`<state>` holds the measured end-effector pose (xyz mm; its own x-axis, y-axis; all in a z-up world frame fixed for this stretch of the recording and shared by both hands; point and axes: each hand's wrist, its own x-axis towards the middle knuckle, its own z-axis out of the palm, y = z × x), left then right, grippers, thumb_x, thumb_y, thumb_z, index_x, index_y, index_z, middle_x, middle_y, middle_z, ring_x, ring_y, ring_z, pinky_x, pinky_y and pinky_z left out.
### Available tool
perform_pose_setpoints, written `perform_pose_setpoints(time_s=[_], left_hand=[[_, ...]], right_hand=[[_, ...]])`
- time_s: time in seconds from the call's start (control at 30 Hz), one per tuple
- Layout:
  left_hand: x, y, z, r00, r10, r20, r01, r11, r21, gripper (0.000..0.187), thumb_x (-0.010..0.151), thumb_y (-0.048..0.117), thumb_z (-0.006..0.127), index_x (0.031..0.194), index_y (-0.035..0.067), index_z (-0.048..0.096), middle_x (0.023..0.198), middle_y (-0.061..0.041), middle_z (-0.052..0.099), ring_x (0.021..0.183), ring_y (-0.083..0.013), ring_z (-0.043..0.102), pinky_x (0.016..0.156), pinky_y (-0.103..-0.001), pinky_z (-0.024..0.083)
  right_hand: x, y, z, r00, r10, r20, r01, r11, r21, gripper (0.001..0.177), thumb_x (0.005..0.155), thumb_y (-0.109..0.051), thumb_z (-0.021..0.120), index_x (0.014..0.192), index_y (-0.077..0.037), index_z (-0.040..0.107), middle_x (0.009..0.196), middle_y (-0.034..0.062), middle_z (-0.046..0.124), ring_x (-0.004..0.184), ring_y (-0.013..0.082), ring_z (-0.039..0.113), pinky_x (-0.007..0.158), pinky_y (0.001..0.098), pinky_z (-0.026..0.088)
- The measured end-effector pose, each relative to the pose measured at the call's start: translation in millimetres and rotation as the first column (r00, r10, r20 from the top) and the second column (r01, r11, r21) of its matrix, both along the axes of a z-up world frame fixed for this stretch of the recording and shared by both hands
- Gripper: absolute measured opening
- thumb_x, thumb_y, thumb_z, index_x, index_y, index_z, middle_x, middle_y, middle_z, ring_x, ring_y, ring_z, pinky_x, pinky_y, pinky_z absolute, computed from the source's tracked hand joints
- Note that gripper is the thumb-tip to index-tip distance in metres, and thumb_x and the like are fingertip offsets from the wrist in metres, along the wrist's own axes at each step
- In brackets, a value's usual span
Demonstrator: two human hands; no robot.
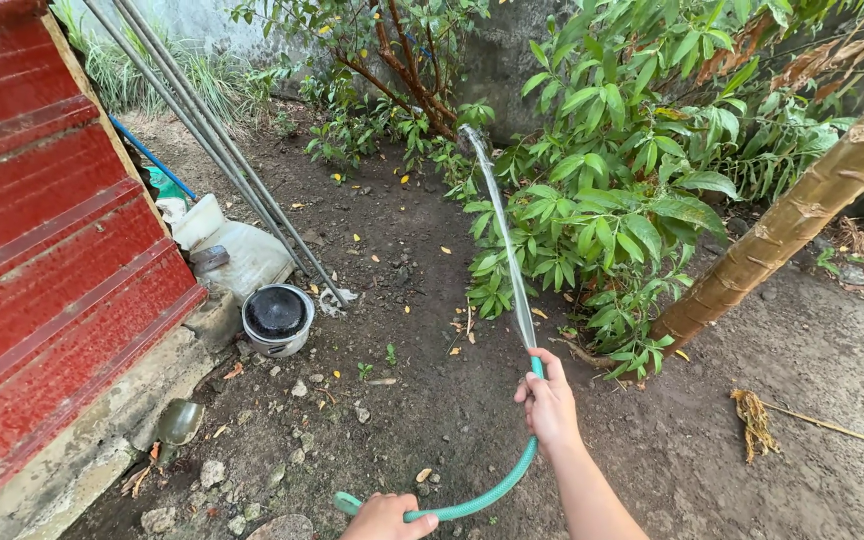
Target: Watering trees and plants in a backyard using a garden hose.
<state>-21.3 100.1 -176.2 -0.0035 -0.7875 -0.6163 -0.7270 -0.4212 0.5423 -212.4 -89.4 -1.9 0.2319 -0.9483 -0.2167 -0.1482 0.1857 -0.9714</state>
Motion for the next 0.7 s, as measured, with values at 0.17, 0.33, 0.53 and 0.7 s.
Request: perform_pose_setpoints(time_s=[0.17, 0.33, 0.53, 0.7], left_hand=[[-1, 2, 9, 1.0, -0.007, 0.002, 0.007, 1.0, -0.009, 0.055, 0.099, 0.079, 0.044, 0.101, 0.026, 0.059, 0.096, -0.002, 0.059, 0.106, -0.0226, 0.054, 0.083, -0.033, 0.038], [-10, 6, 41, 0.998, 0.062, 0.017, -0.062, 0.998, -0.018, 0.045, 0.101, 0.072, 0.048, 0.101, 0.029, 0.061, 0.102, 0.001, 0.063, 0.115, -0.0217, 0.052, 0.094, -0.036, 0.038], [-10, 1, 58, 0.999, 0.034, 0.017, -0.034, 0.999, 0.004, 0.047, 0.105, 0.07, 0.044, 0.101, 0.025, 0.058, 0.101, -0.001, 0.06, 0.107, -0.0226, 0.053, 0.087, -0.036, 0.039], [-8, -2, 35, 0.999, 0.038, 0.032, -0.037, 0.999, -0.013, 0.048, 0.102, 0.072, 0.047, 0.1, 0.026, 0.061, 0.098, -0.002, 0.063, 0.107, -0.0243, 0.056, 0.087, -0.037, 0.041]], right_hand=[[2, 3, 7, 1.0, -0.018, 0.018, 0.018, 1.0, 0.011, 0.035, 0.106, -0.011, 0.042, 0.134, -0.026, 0.057, 0.063, 0.0074, 0.059, 0.041, 0.0119, 0.034, 0.035, 0.0257, 0.025], [3, 8, 23, 0.999, -0.04, -0.023, 0.04, 0.999, -0.007, 0.036, 0.106, -0.012, 0.042, 0.136, -0.025, 0.056, 0.066, 0.0071, 0.06, 0.043, 0.0115, 0.035, 0.037, 0.0258, 0.027], [2, 3, 19, 0.999, -0.046, 0.028, 0.047, 0.998, -0.046, 0.038, 0.106, -0.01, 0.042, 0.138, -0.026, 0.055, 0.066, 0.0069, 0.06, 0.044, 0.0115, 0.035, 0.038, 0.0257, 0.027], [2, 1, 16, 0.999, -0.037, 0.016, 0.038, 0.998, -0.053, 0.037, 0.106, -0.01, 0.043, 0.137, -0.025, 0.056, 0.066, 0.0067, 0.061, 0.044, 0.011, 0.036, 0.037, 0.0247, 0.028]])
